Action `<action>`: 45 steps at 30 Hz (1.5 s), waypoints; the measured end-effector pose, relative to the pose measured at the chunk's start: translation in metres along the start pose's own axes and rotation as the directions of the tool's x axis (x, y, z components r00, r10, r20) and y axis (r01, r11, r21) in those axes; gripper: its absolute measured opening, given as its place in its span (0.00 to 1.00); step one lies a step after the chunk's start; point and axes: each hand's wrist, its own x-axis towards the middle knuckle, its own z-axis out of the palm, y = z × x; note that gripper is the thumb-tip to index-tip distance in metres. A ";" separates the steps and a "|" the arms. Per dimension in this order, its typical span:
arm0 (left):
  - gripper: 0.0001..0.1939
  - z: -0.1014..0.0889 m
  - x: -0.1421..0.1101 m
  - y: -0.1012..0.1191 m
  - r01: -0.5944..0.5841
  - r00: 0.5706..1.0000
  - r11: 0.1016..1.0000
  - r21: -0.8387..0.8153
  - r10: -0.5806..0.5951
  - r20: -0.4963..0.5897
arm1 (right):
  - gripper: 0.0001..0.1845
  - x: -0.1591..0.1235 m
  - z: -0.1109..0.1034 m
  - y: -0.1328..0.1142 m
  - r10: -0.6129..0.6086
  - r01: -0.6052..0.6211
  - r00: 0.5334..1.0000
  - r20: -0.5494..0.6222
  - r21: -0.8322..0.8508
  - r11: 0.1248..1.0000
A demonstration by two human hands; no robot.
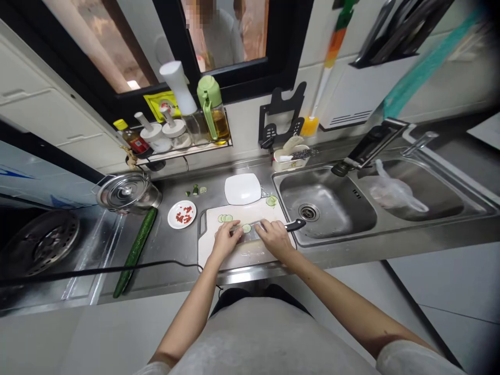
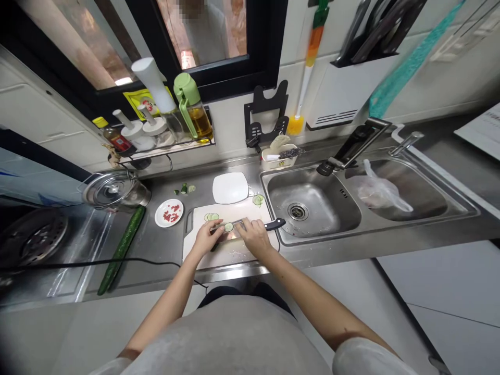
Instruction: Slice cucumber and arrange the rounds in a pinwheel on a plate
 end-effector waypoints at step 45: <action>0.11 0.016 -0.042 -0.058 0.158 0.940 0.987 -0.015 -0.155 -0.305 | 0.20 -0.036 0.018 0.008 0.365 -0.598 0.799 0.478 0.559 0.574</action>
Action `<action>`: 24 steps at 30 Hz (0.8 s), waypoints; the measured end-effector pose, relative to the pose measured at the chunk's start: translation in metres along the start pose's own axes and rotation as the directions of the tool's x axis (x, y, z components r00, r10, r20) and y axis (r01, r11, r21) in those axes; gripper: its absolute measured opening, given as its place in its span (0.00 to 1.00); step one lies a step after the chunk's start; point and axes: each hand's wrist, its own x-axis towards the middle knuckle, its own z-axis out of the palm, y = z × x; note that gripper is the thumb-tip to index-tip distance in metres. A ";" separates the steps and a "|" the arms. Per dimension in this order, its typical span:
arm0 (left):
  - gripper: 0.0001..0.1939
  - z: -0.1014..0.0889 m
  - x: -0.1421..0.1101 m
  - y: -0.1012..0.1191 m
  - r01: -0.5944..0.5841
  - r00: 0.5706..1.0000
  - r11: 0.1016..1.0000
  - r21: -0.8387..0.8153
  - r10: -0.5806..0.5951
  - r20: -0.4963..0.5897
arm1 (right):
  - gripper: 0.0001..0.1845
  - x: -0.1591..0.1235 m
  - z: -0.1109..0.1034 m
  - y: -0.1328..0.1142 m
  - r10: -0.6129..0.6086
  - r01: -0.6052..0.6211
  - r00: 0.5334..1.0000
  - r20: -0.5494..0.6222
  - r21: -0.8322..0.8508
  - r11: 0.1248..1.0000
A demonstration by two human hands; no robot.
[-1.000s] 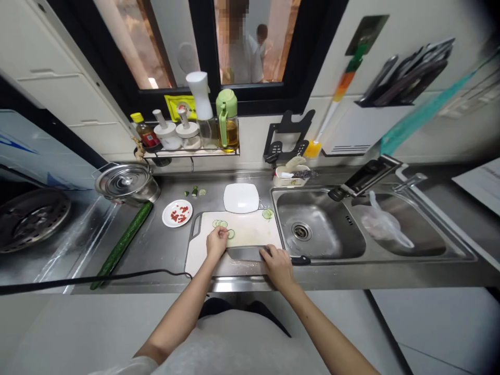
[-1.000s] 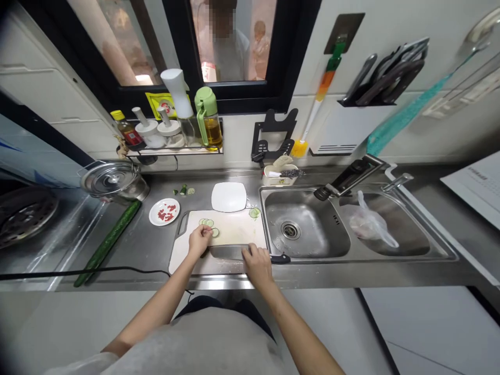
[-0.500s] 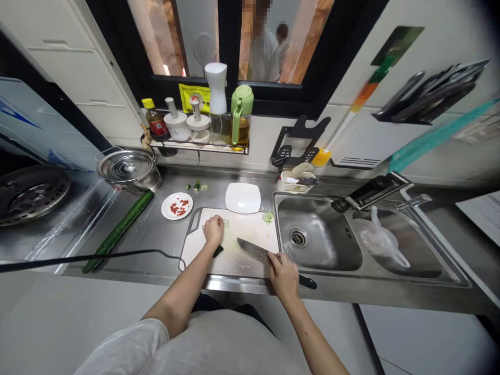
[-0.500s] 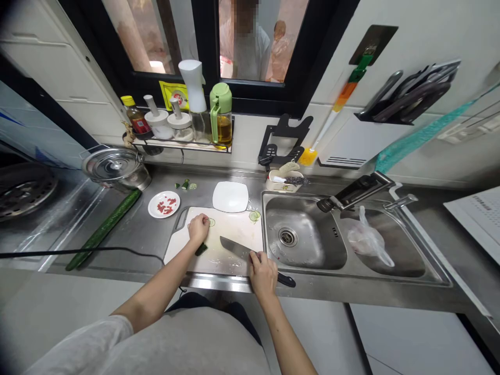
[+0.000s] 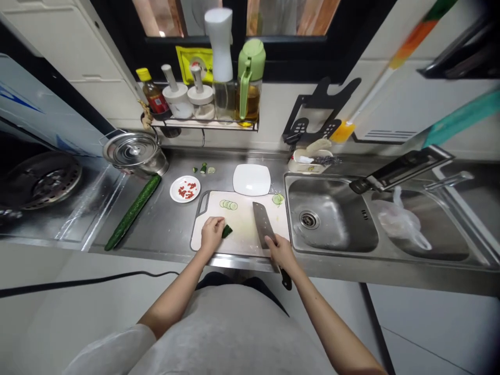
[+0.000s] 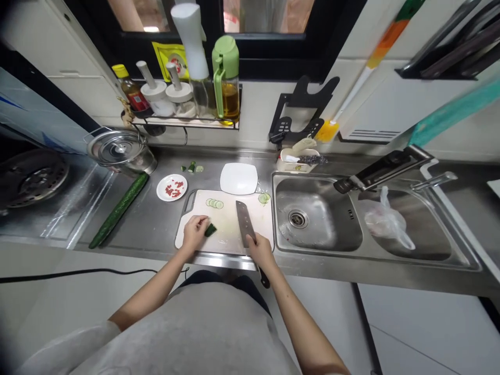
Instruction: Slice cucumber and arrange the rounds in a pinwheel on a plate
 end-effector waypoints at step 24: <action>0.10 0.000 -0.031 -0.012 -0.182 0.983 0.983 0.021 0.182 0.001 | 0.16 -0.010 0.016 -0.057 -0.002 0.204 0.923 0.385 -0.484 0.851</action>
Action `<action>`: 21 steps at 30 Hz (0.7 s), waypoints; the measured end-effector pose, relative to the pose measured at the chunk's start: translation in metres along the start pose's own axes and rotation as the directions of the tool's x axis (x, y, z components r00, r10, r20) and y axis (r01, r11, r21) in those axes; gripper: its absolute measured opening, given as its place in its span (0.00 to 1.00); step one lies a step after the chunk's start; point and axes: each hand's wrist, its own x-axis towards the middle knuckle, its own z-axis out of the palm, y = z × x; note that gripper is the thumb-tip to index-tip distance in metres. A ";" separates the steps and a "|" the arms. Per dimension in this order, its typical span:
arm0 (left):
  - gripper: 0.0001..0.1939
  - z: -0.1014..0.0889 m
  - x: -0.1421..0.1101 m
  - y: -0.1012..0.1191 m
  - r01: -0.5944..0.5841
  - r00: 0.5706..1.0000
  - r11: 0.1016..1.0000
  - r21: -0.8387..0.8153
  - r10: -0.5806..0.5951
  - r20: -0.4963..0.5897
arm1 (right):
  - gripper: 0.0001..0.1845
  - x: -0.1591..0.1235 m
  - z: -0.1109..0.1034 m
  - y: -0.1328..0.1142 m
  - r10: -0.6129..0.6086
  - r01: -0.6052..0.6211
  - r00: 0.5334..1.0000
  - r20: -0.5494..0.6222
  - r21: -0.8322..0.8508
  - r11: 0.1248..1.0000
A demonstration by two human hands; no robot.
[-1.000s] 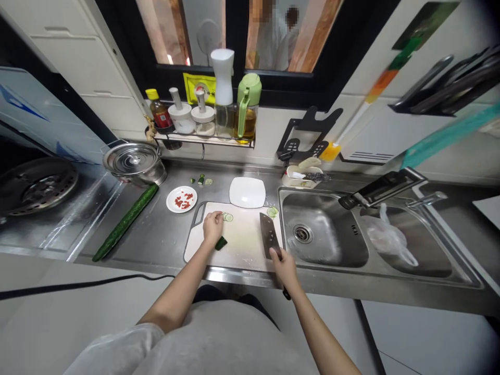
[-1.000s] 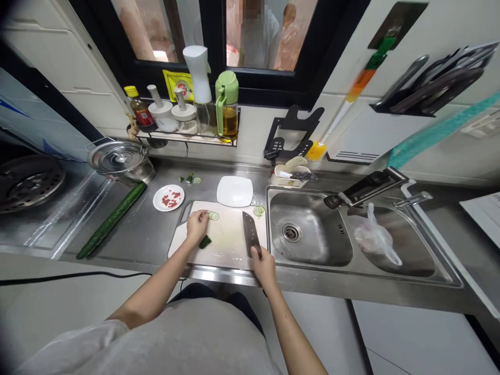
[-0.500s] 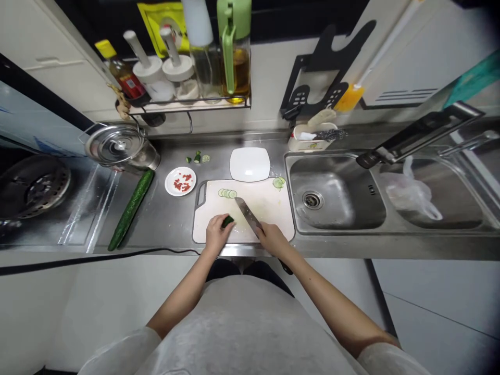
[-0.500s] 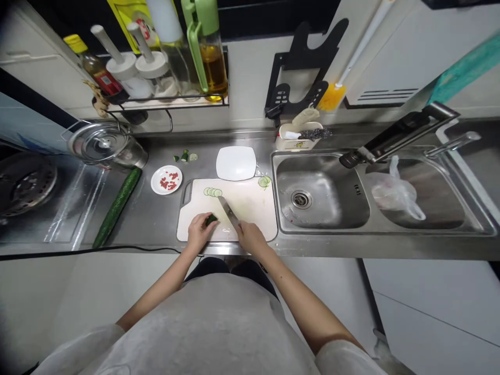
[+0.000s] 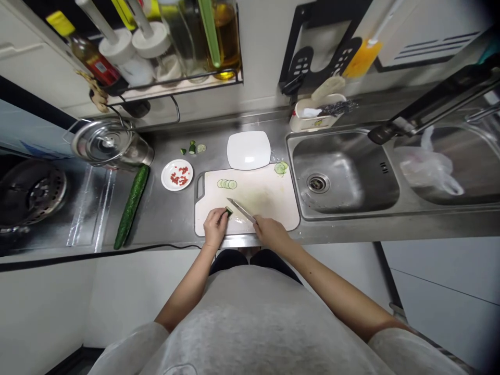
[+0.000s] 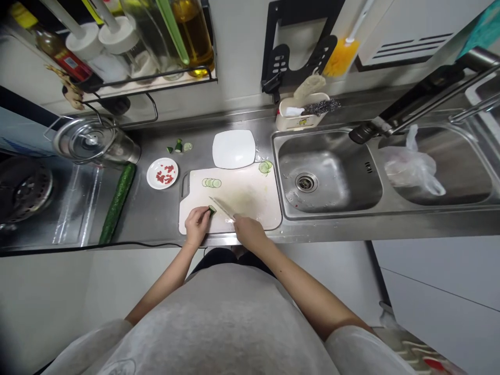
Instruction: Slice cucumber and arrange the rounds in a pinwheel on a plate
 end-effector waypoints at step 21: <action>0.08 0.008 -0.007 -0.014 -0.062 0.995 0.998 0.030 0.064 -0.073 | 0.12 -0.001 0.017 -0.018 -0.103 0.105 0.994 0.018 -0.200 0.974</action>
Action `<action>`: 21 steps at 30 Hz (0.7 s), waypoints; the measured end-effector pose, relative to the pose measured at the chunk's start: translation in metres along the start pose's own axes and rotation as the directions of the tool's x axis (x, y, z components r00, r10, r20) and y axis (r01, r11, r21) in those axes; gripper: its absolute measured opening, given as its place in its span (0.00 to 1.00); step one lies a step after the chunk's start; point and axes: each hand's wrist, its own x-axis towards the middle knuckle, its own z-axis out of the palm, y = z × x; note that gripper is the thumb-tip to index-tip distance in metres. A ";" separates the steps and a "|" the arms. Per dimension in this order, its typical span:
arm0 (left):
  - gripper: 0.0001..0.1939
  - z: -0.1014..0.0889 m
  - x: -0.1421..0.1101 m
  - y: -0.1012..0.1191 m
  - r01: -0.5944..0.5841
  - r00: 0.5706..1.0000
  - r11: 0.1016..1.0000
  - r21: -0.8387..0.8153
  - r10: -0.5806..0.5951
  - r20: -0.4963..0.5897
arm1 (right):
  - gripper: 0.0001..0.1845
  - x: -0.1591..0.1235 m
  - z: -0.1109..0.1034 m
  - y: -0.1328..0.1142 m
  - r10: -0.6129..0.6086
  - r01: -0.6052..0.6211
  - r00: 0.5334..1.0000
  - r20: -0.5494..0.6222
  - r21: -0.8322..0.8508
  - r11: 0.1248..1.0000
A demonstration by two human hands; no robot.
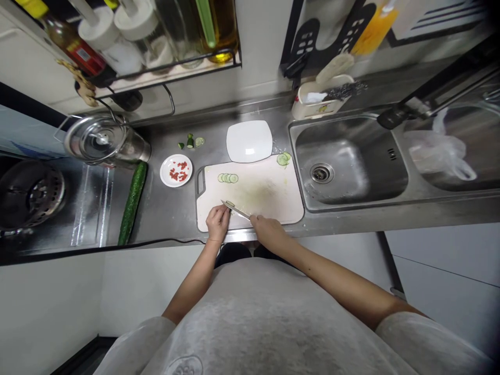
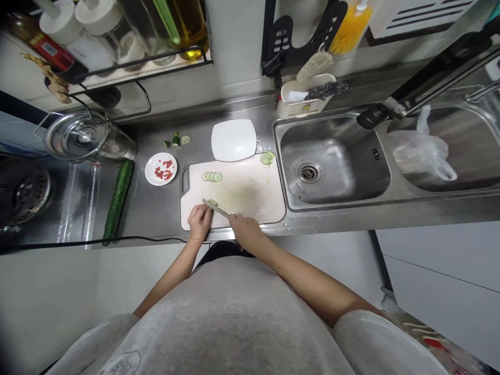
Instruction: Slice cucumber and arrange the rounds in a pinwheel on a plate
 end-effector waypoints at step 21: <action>0.11 0.001 0.000 -0.002 0.058 0.998 0.997 0.052 -0.059 0.033 | 0.16 0.003 -0.003 -0.015 0.023 -0.023 1.000 0.006 -0.036 0.999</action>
